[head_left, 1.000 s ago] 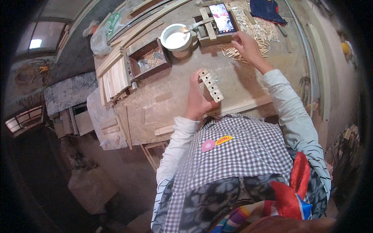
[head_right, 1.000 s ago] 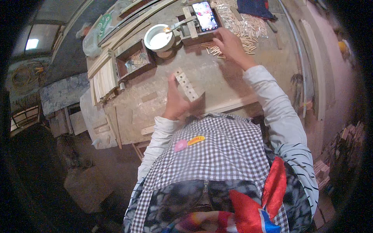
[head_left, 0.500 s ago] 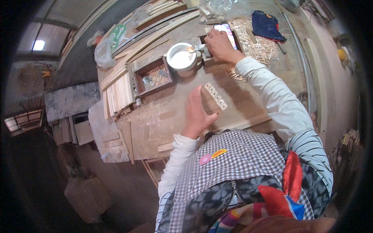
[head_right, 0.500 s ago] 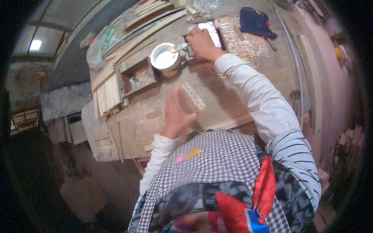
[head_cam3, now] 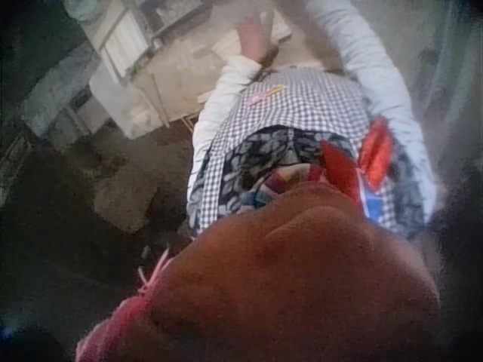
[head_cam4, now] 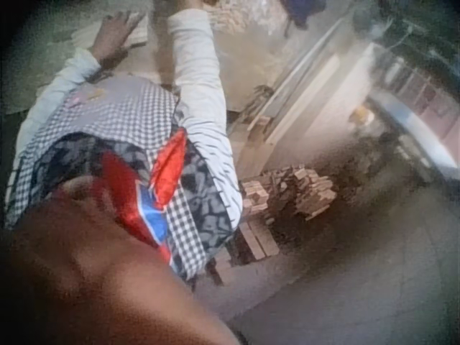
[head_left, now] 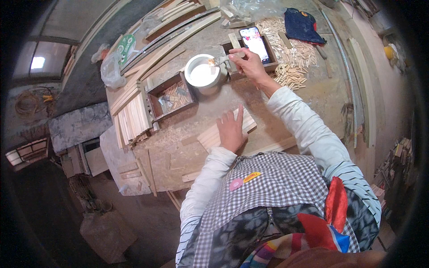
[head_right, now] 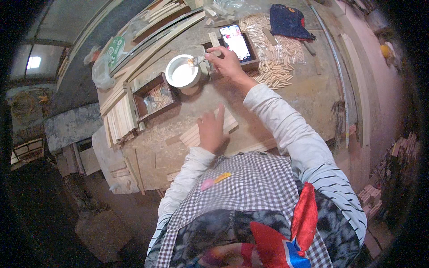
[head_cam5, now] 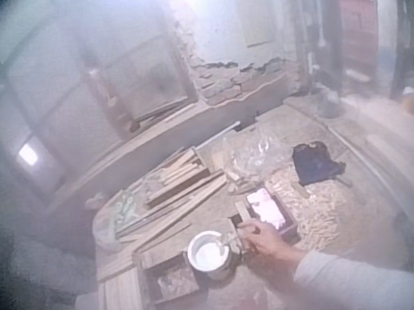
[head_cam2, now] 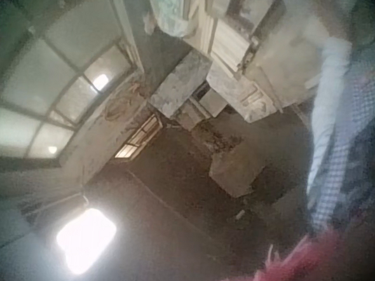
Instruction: The person assembles a small wooden frame by applying glue to dowels, inserting them into pre-drilled holes, and tapping them in with a hammer. They then attach side rails to the frame and secure the joints with additional hammer taps.
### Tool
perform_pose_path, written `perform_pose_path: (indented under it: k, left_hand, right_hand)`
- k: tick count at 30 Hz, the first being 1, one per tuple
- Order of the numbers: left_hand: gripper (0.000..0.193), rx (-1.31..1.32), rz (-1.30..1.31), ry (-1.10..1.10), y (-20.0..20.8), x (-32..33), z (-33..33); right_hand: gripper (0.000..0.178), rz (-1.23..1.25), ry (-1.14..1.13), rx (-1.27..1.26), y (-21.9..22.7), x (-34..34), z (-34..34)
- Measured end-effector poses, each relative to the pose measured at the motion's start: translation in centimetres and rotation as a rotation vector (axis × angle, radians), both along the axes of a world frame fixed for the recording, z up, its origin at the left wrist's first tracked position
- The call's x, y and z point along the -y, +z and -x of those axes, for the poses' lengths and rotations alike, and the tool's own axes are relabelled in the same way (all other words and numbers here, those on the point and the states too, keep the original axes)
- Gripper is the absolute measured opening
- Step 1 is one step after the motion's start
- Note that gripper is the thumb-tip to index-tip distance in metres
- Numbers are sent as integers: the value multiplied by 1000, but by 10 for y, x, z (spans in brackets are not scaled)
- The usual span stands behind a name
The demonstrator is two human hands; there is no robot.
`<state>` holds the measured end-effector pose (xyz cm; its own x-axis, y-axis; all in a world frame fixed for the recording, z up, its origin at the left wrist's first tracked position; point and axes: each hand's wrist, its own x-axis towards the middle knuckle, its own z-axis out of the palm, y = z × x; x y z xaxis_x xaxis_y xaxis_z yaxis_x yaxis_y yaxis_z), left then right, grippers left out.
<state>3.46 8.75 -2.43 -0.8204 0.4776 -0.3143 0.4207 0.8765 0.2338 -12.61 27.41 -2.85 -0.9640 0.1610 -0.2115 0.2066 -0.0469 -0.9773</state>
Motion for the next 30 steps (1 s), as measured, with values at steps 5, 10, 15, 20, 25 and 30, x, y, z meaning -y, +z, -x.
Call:
perform_pose_path:
  k: [5,10,15,20,25,30]
  left_hand:
    - [101,-90,-99,-45,-17,13,-16]
    - [93,-130,-142,-50,-27,19,-20]
    - [96,-143,-192,-40,-29,24,-18]
    - [109,-22,-366,117,-24,25,-7]
    - [113,52,-567,343,-6,37,22]
    - [106,180,-873,527,16,60,48]
  right_hand:
    - [26,101,-50,-56,0,16,9]
    - [25,57,-65,-101,14,26,12]
    - [31,-124,24,-197,29,37,24]
    - [27,-605,153,-323,41,45,38]
    - [29,-690,316,-364,27,64,50]
    - [29,-753,429,-414,13,69,51]
